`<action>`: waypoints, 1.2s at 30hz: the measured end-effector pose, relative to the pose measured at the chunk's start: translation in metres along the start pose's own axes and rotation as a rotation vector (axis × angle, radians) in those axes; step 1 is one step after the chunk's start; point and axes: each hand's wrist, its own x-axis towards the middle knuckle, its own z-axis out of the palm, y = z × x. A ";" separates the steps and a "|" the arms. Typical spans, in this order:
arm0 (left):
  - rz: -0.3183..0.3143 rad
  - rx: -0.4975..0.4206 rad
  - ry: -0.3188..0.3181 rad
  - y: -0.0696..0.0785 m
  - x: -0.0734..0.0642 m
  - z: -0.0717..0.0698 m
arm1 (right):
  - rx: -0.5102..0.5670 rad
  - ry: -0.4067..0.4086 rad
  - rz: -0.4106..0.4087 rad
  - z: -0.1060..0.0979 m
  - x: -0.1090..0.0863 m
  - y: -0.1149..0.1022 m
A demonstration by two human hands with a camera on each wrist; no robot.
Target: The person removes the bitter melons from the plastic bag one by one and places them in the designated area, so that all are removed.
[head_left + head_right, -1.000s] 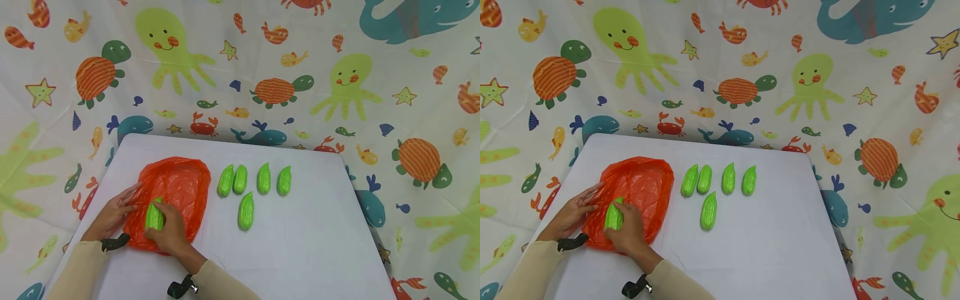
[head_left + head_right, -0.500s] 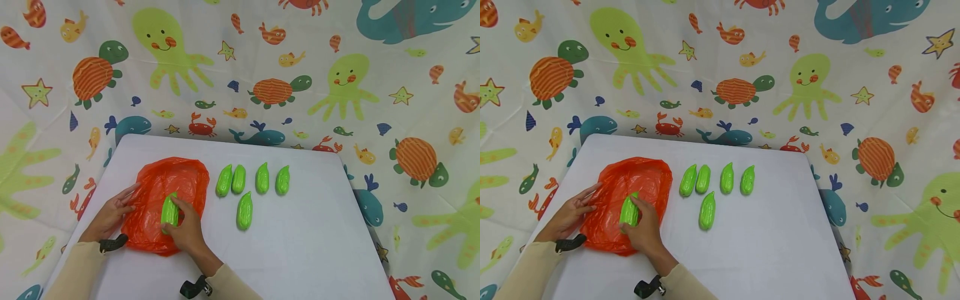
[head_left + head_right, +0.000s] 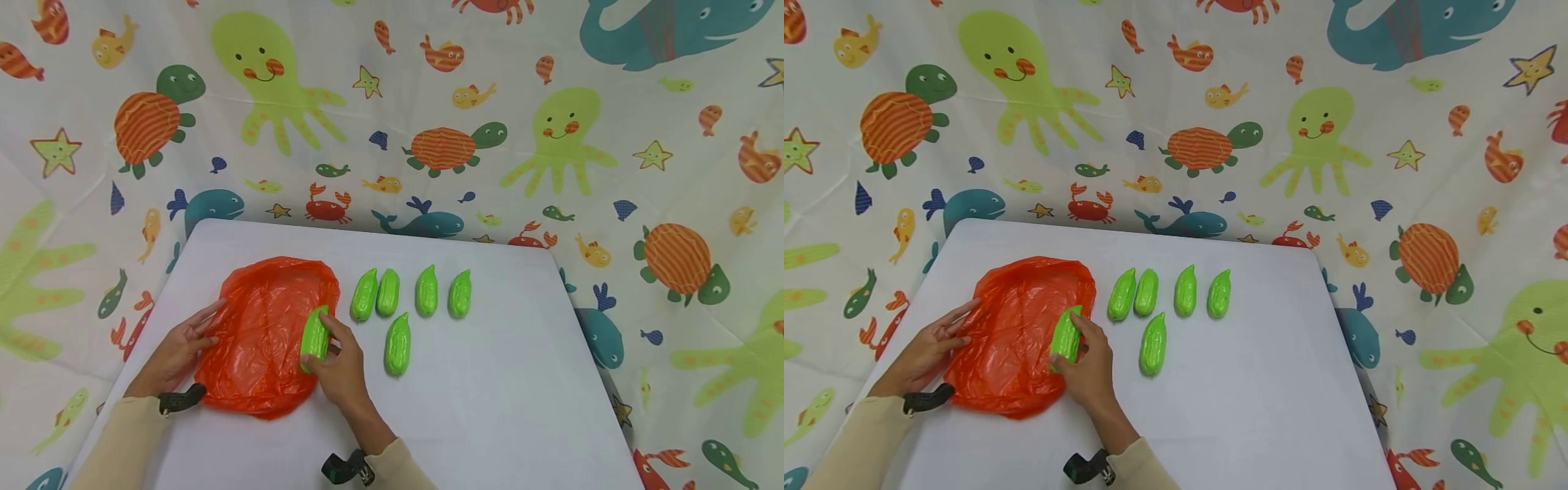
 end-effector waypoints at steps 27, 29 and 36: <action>-0.017 -0.022 -0.013 0.000 0.001 0.001 | -0.027 0.343 0.043 -0.121 -0.011 0.023; -0.026 -0.019 -0.012 0.000 0.001 0.000 | -0.029 0.357 0.069 -0.128 -0.013 0.026; -0.006 -0.056 -0.008 0.000 0.000 0.000 | -0.034 0.405 0.089 -0.152 -0.017 0.039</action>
